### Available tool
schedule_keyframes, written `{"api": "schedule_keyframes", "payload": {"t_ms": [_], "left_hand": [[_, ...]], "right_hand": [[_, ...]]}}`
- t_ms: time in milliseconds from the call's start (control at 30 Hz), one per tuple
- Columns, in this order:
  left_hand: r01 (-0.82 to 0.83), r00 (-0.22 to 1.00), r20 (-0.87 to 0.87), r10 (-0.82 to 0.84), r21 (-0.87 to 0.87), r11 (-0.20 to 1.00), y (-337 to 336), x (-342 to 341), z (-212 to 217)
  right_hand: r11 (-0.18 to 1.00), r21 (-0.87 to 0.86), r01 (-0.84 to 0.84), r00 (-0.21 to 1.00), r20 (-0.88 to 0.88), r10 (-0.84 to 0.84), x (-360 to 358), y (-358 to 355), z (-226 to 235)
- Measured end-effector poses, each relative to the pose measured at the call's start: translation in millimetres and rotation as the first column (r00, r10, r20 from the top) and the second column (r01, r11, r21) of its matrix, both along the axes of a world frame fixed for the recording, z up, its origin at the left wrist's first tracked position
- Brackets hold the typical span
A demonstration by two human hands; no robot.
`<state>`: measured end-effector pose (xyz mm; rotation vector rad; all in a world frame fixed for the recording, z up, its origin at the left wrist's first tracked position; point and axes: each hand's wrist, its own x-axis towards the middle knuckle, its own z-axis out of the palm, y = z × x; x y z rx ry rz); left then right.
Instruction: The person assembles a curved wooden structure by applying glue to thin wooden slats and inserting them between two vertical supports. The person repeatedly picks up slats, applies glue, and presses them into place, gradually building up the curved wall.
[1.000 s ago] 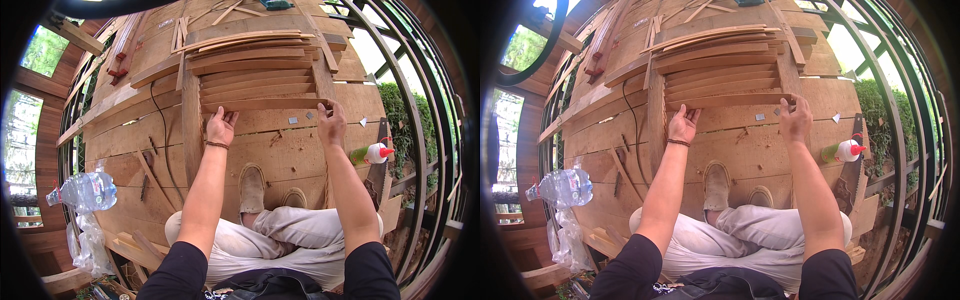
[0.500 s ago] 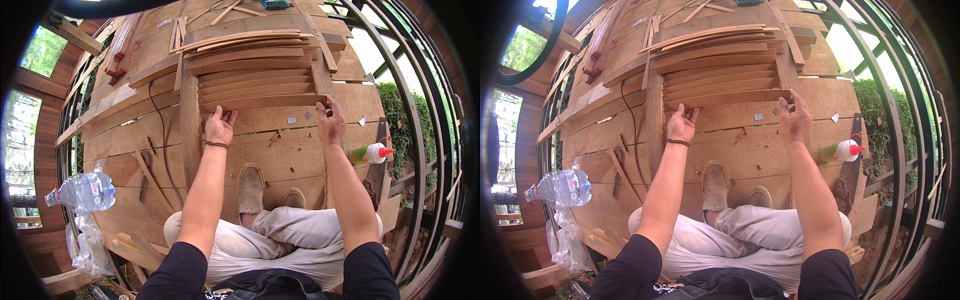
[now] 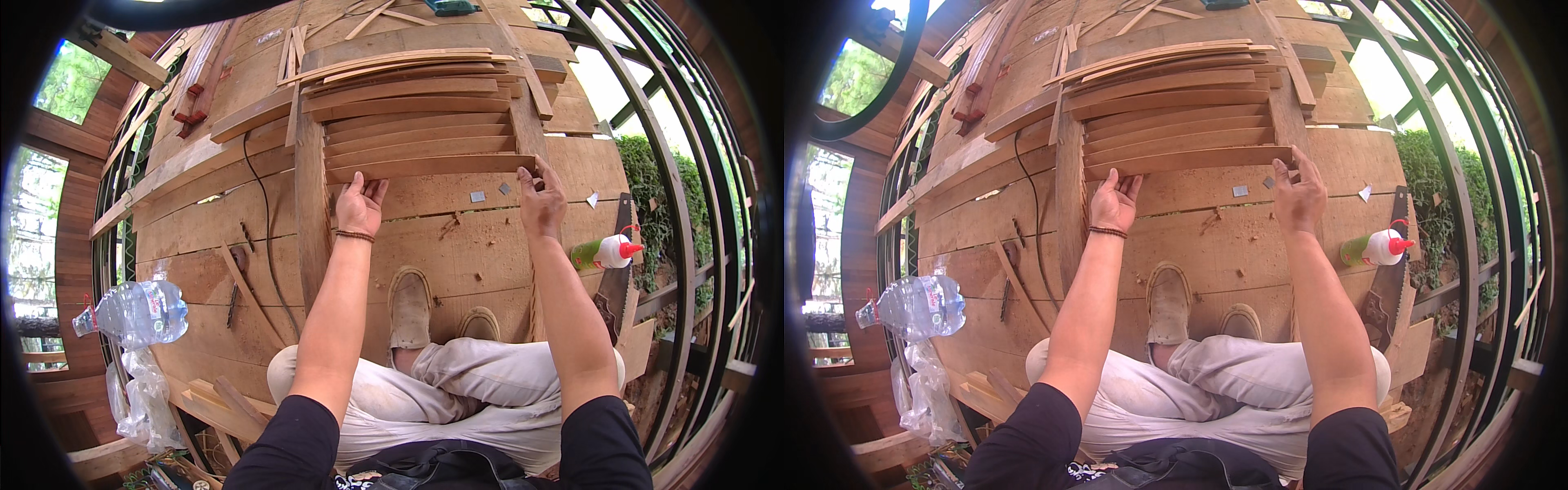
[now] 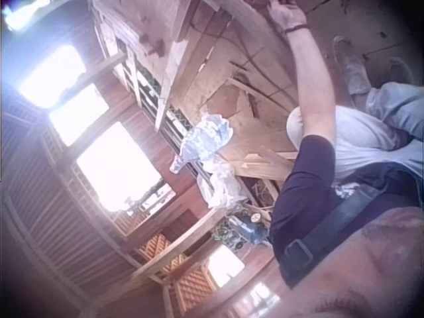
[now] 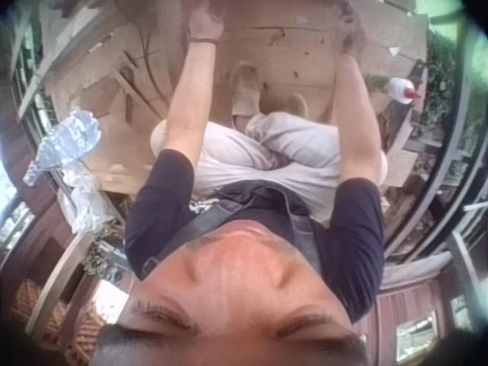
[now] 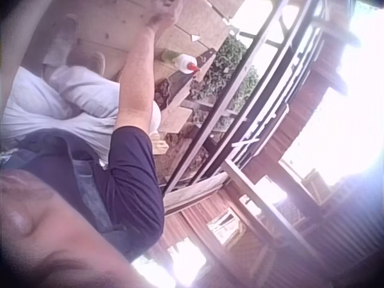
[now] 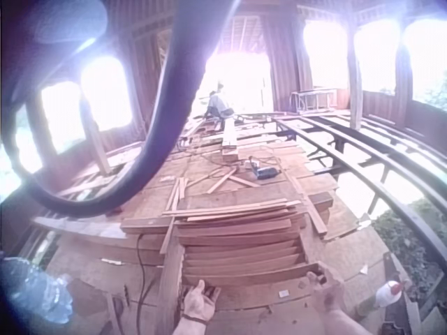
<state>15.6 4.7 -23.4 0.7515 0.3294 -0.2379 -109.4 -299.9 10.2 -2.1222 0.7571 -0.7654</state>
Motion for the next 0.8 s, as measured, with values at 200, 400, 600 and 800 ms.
{"api": "schedule_keyframes", "payload": {"t_ms": [200, 400, 600, 800], "left_hand": [[-0.012, 1.000, -0.010, 0.012, 0.009, 1.000, -2, -2, 2], [-0.017, 1.000, 0.015, 0.017, 0.002, 1.000, 1, 0, -3], [-0.028, 1.000, -0.003, 0.028, 0.015, 1.000, -2, 2, -2], [-0.038, 0.999, 0.021, 0.037, 0.015, 0.999, -4, 0, -2]], "right_hand": [[1.000, -0.013, 0.005, 1.000, -0.020, -0.005, 0, -1, 1], [0.998, -0.056, 0.010, 0.999, -0.044, -0.012, 1, 0, 1], [0.999, -0.028, 0.029, 0.992, -0.122, -0.032, 2, 2, 7], [1.000, -0.017, 0.018, 0.991, -0.130, -0.020, 8, -2, 11]]}}
